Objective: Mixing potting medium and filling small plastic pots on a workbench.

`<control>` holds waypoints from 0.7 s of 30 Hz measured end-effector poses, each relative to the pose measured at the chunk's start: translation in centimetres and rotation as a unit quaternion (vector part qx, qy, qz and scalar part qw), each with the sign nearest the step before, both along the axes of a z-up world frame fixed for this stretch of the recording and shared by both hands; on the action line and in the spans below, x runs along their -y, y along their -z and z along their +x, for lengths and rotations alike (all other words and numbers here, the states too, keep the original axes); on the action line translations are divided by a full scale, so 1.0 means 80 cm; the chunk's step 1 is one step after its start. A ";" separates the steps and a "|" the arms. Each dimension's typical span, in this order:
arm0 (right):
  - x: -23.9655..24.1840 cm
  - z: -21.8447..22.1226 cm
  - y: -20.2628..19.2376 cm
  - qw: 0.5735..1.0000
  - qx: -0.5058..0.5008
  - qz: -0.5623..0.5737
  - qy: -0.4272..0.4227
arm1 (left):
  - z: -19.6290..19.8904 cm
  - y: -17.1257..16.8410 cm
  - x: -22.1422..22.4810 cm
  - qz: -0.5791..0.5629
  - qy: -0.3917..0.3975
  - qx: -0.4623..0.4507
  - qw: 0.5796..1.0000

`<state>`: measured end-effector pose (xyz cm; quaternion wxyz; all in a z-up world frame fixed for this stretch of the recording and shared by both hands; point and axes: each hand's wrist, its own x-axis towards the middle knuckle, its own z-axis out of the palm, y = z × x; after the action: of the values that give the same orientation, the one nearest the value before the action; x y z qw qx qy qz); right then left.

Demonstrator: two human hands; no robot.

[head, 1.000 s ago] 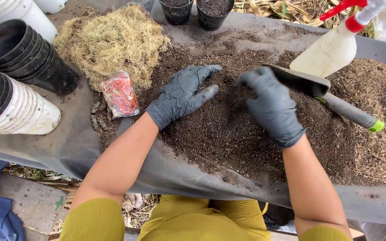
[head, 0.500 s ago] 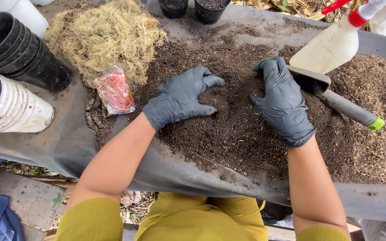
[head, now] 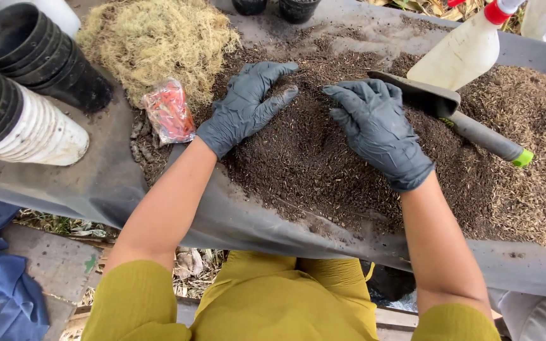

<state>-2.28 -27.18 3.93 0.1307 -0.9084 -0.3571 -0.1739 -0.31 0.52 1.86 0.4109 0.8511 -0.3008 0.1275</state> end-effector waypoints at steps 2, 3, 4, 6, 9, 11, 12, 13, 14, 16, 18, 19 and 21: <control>0.008 -0.023 -0.019 1.000 0.005 -0.010 -0.007 | -0.022 -0.021 -0.003 0.038 -0.008 -0.050 0.998; 0.013 -0.034 -0.028 1.000 0.007 -0.024 -0.011 | -0.034 -0.030 -0.002 0.073 -0.013 -0.104 0.992; 0.021 -0.044 -0.019 1.000 0.007 -0.024 -0.014 | -0.049 -0.040 -0.006 0.072 -0.016 -0.104 0.992; 0.038 -0.062 -0.002 0.997 0.055 -0.055 -0.016 | -0.078 -0.060 -0.012 0.154 -0.016 -0.118 0.981; 0.052 -0.086 0.043 0.997 0.022 -0.073 0.016 | -0.101 -0.022 -0.033 0.152 -0.032 -0.093 0.983; 0.062 -0.081 0.093 0.997 0.032 -0.068 -0.033 | -0.108 -0.012 -0.026 0.144 -0.056 -0.092 0.984; 0.067 -0.079 0.118 0.994 0.043 -0.063 -0.080 | -0.113 -0.006 -0.023 0.137 -0.079 -0.090 0.983; 0.050 -0.092 0.102 0.994 0.043 -0.062 -0.080 | -0.104 -0.004 -0.017 0.137 -0.079 -0.090 0.983; 0.035 -0.105 0.086 0.993 0.013 -0.086 -0.079 | -0.095 -0.002 -0.011 0.128 -0.077 -0.070 0.986; 0.010 -0.118 0.071 0.991 -0.017 -0.109 -0.076 | -0.076 0.001 0.001 0.121 -0.074 -0.048 0.989; -0.009 -0.114 0.074 0.975 0.052 -0.164 -0.139 | -0.053 0.001 0.010 0.070 -0.053 -0.008 0.996; -0.017 -0.107 0.077 0.976 0.053 -0.163 -0.136 | -0.041 0.005 0.014 0.071 -0.051 -0.007 0.996; -0.031 -0.093 0.084 0.966 0.081 -0.188 -0.157 | -0.015 0.014 0.024 -0.053 0.022 -0.003 0.998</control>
<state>-9.70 -24.69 -2.78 -0.0457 -0.8323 -0.5305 -0.1540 -1.51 -1.39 0.76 0.4592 0.8219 -0.3105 0.1314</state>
